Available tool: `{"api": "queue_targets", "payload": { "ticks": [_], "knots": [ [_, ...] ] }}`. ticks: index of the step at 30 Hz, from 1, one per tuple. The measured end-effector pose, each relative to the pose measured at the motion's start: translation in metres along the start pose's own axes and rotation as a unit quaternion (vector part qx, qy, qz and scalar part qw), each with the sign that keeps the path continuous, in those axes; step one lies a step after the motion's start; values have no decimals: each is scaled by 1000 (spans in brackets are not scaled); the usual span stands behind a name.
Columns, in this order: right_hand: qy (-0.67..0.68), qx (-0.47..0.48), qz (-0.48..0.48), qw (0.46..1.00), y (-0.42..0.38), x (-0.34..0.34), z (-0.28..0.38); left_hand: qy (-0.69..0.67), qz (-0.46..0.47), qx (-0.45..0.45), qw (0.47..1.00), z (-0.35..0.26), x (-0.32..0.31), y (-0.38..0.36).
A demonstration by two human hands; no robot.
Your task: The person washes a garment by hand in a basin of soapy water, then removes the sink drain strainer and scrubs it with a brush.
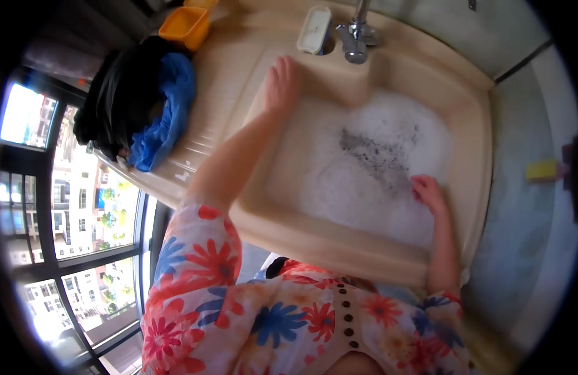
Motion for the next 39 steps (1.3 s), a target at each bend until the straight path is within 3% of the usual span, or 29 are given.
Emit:
{"api": "queue_targets", "payload": {
  "ticks": [2, 4, 7, 10, 13, 16, 19, 24, 30, 34, 38, 39],
  "knots": [
    [-3, 23, -1, 1000, 5, -9, -9, -28, 153, -186, 970, -35, -37, -62],
    [-19, 60, 2, 998, 14, -10, -20, -66, 200, -163, 964, -49, -19, -64],
    [-65, 147, -120, 980, 41, -17, -59, -130, 294, -126, 938, -84, -35, -83],
    [-337, 101, -247, 903, 36, -32, -54, -196, 357, -163, 899, -145, -39, -107],
    [-396, 42, -261, 879, 41, -70, -64, -276, 387, -231, 849, -203, -17, -125],
    [-334, 73, -221, 913, 35, -127, -72, -345, 407, -300, 791, -244, 11, -141],
    [-287, 125, -187, 931, 41, -153, -57, -352, 413, -290, 788, -227, -2, -123],
    [-299, 116, -233, 918, 83, -100, -38, -291, 422, -189, 838, -186, -49, -88],
    [-291, 152, -154, 932, 50, -164, -43, -386, 443, -285, 758, -254, 8, -125],
    [-278, 178, -127, 935, 65, -163, -20, -398, 458, -266, 749, -192, 18, -93],
    [-301, 223, -77, 924, 75, -172, 1, -442, 487, -149, 738, -117, 68, -57],
    [-315, 242, -57, 916, 74, -173, 6, -445, 474, -154, 744, -107, 74, -57]
  ]
}}
Point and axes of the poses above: each hand's wrist, its own y-axis towards the middle knuckle, its own x-axis out of the back of the hand, z = x × y, the point moved 2 cm from there along y, towards the middle knuckle, and after that the axes turned 10 degrees about -z, right-handed, at the moved point
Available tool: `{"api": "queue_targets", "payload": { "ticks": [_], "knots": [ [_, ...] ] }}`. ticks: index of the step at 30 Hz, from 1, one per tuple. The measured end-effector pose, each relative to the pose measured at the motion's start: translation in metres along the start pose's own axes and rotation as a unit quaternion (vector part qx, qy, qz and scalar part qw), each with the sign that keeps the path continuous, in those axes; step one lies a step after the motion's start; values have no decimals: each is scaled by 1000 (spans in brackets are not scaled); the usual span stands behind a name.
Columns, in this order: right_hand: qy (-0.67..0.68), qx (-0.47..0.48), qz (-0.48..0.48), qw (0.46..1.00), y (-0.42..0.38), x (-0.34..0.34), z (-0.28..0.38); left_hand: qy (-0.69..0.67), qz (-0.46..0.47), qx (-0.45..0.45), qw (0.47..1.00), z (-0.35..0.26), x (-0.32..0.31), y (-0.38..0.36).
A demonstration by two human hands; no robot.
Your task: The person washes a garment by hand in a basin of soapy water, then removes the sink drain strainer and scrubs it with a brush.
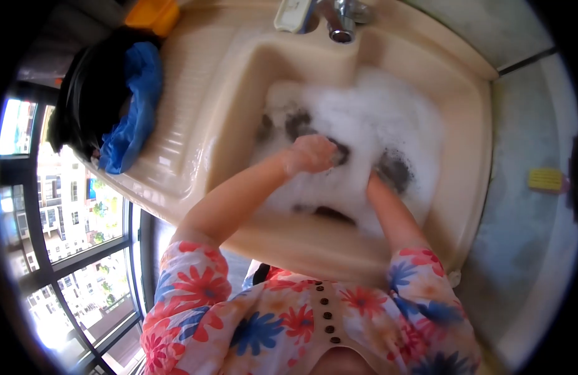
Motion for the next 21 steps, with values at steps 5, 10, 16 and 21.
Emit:
{"api": "queue_targets", "payload": {
  "ticks": [5, 10, 16, 21],
  "knots": [
    [-104, 162, 93, 977, 20, 12, 20, 1, -52, -8, 999, 3, 12, -32],
    [-244, 300, 198, 901, 41, 0, 41, -7, -51, -54, 997, 46, -13, -22],
    [-260, 320, 285, 865, 43, -7, 25, -85, -124, -38, 988, 46, 8, -35],
    [5, 114, 340, 933, 56, 82, 73, -88, -118, -6, 989, 44, 19, -34]
  ]
}}
Point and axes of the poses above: each hand's wrist, its own y-axis towards the middle knuckle, its own x-axis out of the back of the hand, z = x × y, the point moved 2 cm from there along y, towards the middle knuckle, and after that the axes turned 10 degrees about -z, right-handed, at the moved point
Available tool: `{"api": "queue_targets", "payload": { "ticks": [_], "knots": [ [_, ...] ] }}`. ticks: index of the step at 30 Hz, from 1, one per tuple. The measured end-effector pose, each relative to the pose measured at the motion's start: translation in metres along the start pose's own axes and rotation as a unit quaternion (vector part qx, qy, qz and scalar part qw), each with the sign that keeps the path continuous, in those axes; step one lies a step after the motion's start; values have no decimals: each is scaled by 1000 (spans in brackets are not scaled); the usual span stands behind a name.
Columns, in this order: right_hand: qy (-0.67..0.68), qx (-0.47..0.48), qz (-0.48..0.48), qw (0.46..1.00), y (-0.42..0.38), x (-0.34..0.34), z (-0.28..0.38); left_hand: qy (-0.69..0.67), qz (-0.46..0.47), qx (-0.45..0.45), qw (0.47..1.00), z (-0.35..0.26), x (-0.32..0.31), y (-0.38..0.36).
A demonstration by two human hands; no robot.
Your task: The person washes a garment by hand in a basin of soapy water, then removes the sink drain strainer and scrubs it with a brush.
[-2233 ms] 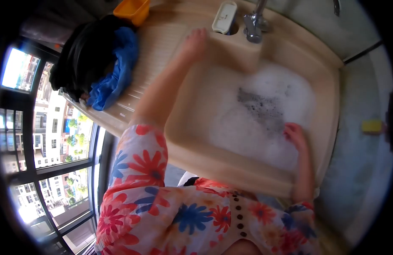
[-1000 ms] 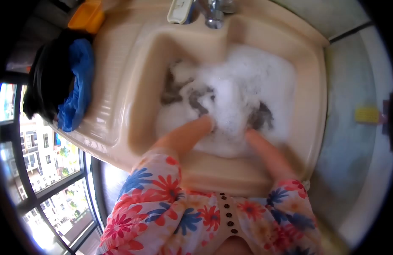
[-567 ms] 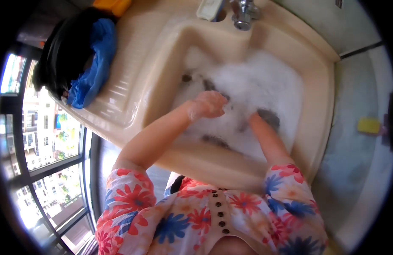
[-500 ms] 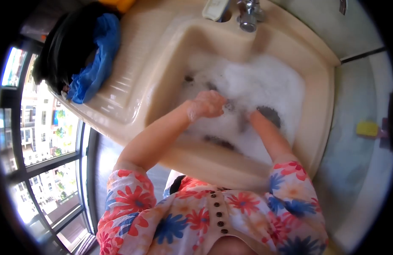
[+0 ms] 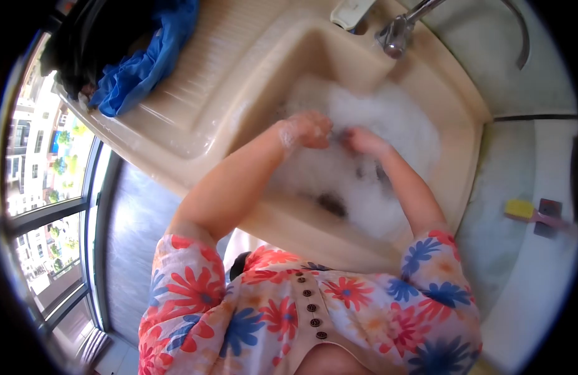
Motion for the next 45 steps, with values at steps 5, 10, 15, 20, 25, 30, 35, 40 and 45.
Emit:
{"api": "queue_targets", "payload": {
  "ticks": [5, 10, 15, 20, 25, 30, 35, 40, 45],
  "knots": [
    [507, -29, 1, 862, -38, 23, 45, -189, -138, 15, 972, -9, 11, -4],
    [591, 38, -19, 805, -45, 36, 61, -299, -138, 63, 942, -7, 21, -1],
    [621, 48, -240, 745, -51, 52, 13, -303, -239, 116, 915, 6, 23, 8],
    [-4, -285, -434, 855, -29, -19, -166, -293, -401, 46, 867, 10, 27, 8],
    [346, -311, -377, 801, -11, -79, -103, -289, -395, 63, 870, 13, 27, 11],
    [564, 41, -172, 807, -56, -7, 39, -40, -165, 158, 973, 56, -34, 45],
    [100, 423, -497, 751, -73, -24, 184, 0, 13, 137, 991, 29, -33, 23],
    [90, 197, -494, 842, 13, -51, 79, 48, 2, 151, 987, 18, -38, 23],
    [13, -90, -388, 917, -18, -57, -68, 56, -61, 174, 981, 38, -51, 39]
  ]
}}
Point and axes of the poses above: each hand's wrist, its own y-axis towards the middle knuckle, its own x-axis out of the back of the hand, z = x × y, the point moved 2 cm from there along y, towards the middle knuckle, and after that the axes turned 10 degrees about -z, right-handed, at the moved point
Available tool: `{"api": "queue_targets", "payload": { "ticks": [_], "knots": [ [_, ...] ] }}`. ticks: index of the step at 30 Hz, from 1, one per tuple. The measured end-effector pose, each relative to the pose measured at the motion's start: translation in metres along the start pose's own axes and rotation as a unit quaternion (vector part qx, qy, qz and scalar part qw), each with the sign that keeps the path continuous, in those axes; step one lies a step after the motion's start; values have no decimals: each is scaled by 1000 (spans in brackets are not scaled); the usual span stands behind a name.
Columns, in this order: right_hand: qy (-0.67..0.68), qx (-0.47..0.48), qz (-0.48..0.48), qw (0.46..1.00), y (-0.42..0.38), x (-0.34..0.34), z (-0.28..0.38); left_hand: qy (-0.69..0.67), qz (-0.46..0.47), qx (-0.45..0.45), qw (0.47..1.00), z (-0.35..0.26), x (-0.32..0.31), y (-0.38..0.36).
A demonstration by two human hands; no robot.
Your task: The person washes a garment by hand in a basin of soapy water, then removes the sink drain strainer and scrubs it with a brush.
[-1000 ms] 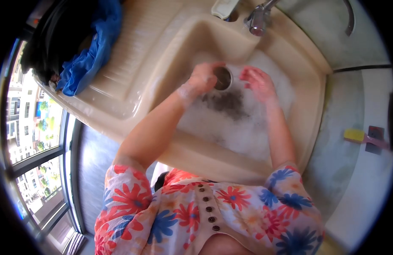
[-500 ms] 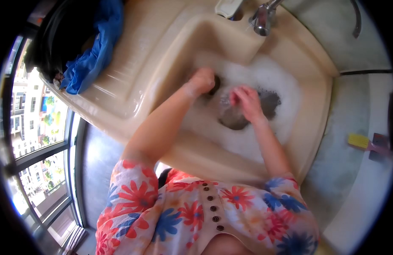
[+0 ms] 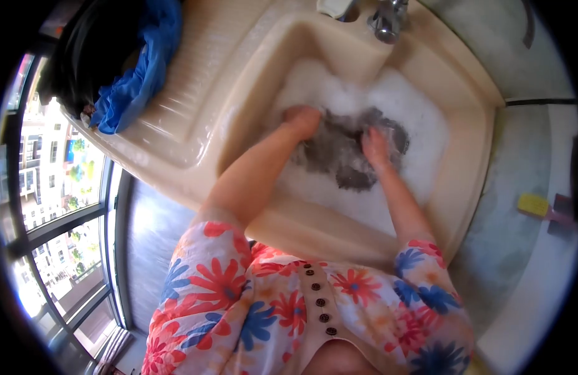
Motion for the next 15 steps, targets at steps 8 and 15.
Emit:
{"api": "queue_targets", "payload": {
  "ticks": [8, 15],
  "knots": [
    [484, -14, 48, 874, -30, 46, 155, 70, 48, -64, 994, -4, -13, -12],
    [350, 338, -14, 874, -46, 12, 208, 220, 75, -70, 970, -9, -70, 15]
  ]
}}
Point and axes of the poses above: each hand's wrist, its own y-axis towards the middle knuckle, its own x-axis out of the back of the hand, z = x × y, the point moved 2 cm from there along y, towards the middle knuckle, and after that the axes turned 10 degrees about -z, right-handed, at the moved point
